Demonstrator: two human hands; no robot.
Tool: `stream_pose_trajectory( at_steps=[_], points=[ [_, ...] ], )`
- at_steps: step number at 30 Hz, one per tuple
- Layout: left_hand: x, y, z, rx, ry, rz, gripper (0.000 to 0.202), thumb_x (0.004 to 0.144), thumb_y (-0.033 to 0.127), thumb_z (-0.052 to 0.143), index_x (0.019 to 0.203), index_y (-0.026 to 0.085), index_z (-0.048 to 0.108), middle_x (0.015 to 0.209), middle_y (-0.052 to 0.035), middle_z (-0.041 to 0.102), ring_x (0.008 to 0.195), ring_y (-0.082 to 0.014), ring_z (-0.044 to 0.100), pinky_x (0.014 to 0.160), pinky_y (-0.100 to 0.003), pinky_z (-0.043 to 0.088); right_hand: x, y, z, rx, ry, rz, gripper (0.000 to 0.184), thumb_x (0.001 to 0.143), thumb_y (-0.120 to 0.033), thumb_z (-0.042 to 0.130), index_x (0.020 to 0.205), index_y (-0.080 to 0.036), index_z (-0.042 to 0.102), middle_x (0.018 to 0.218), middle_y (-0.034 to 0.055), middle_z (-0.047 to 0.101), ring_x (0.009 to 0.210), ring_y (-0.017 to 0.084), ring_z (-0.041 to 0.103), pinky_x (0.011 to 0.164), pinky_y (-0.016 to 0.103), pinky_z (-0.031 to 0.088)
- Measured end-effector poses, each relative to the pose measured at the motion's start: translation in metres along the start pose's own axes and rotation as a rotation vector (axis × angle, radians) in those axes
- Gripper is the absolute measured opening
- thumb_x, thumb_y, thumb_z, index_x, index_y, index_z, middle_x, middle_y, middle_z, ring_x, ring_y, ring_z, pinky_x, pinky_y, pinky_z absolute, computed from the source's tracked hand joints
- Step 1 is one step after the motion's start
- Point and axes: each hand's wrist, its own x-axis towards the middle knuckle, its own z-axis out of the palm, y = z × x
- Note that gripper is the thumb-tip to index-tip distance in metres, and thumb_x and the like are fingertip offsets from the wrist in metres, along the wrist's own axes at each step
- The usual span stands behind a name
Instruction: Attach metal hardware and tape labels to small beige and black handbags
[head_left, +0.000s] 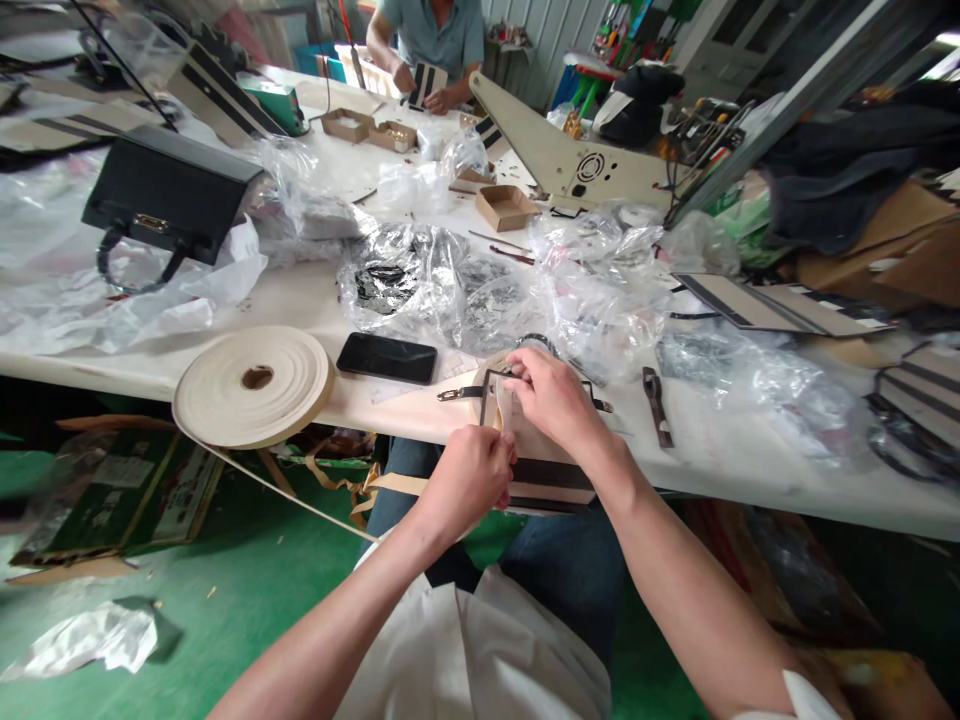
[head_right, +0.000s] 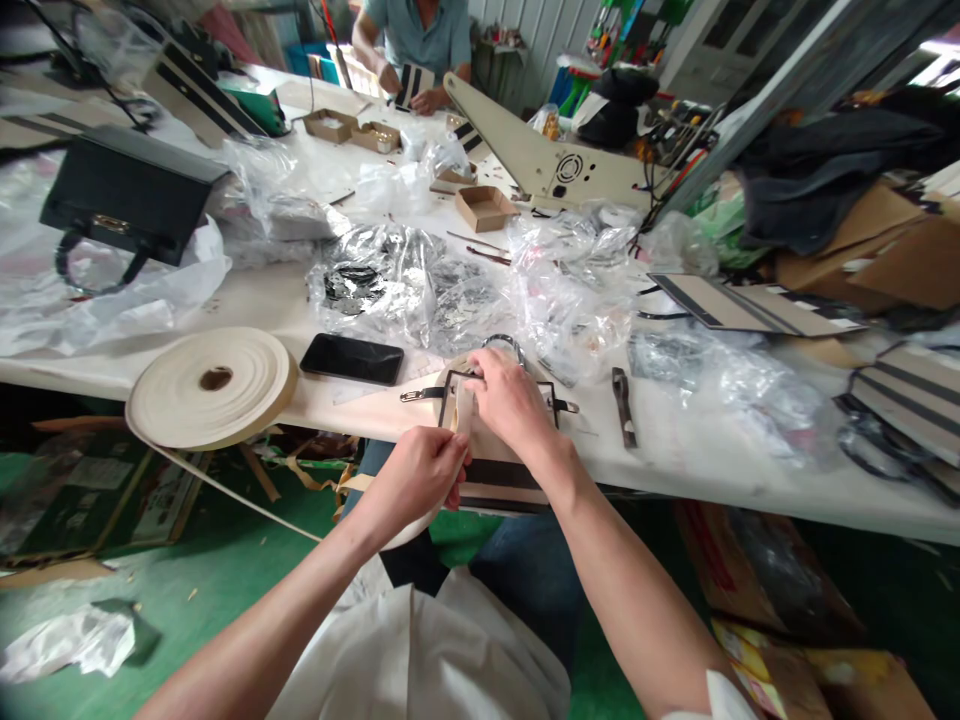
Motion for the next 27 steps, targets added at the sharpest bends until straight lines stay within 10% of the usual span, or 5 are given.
stream_pose_trajectory(
  at_steps=[14,27],
  points=[
    [0.017,0.01,-0.005,-0.072,-0.054,-0.077,0.045,0.11,0.044,0.058,0.074,0.017,0.067,0.068,-0.0092,0.075,0.053,-0.0199,0.073,0.05,-0.026,0.054,-0.01,0.006,0.0,0.065,-0.108,-0.137,0.025,0.108,-0.02,0.067,0.097,-0.024,0.089,0.102,0.0062,0.078,0.089,0.02,0.07,0.084,0.033,0.053],
    [0.002,-0.007,0.003,0.203,0.111,0.211,0.045,0.11,0.039,0.051,0.072,0.019,0.063,0.057,0.0,0.057,0.053,-0.0133,0.047,0.054,-0.028,0.031,0.002,-0.008,-0.007,-0.107,-0.155,-0.102,0.034,0.105,-0.017,0.067,0.073,-0.021,0.078,0.085,0.0058,0.07,0.075,0.019,0.06,0.07,0.035,0.038]
  ],
)
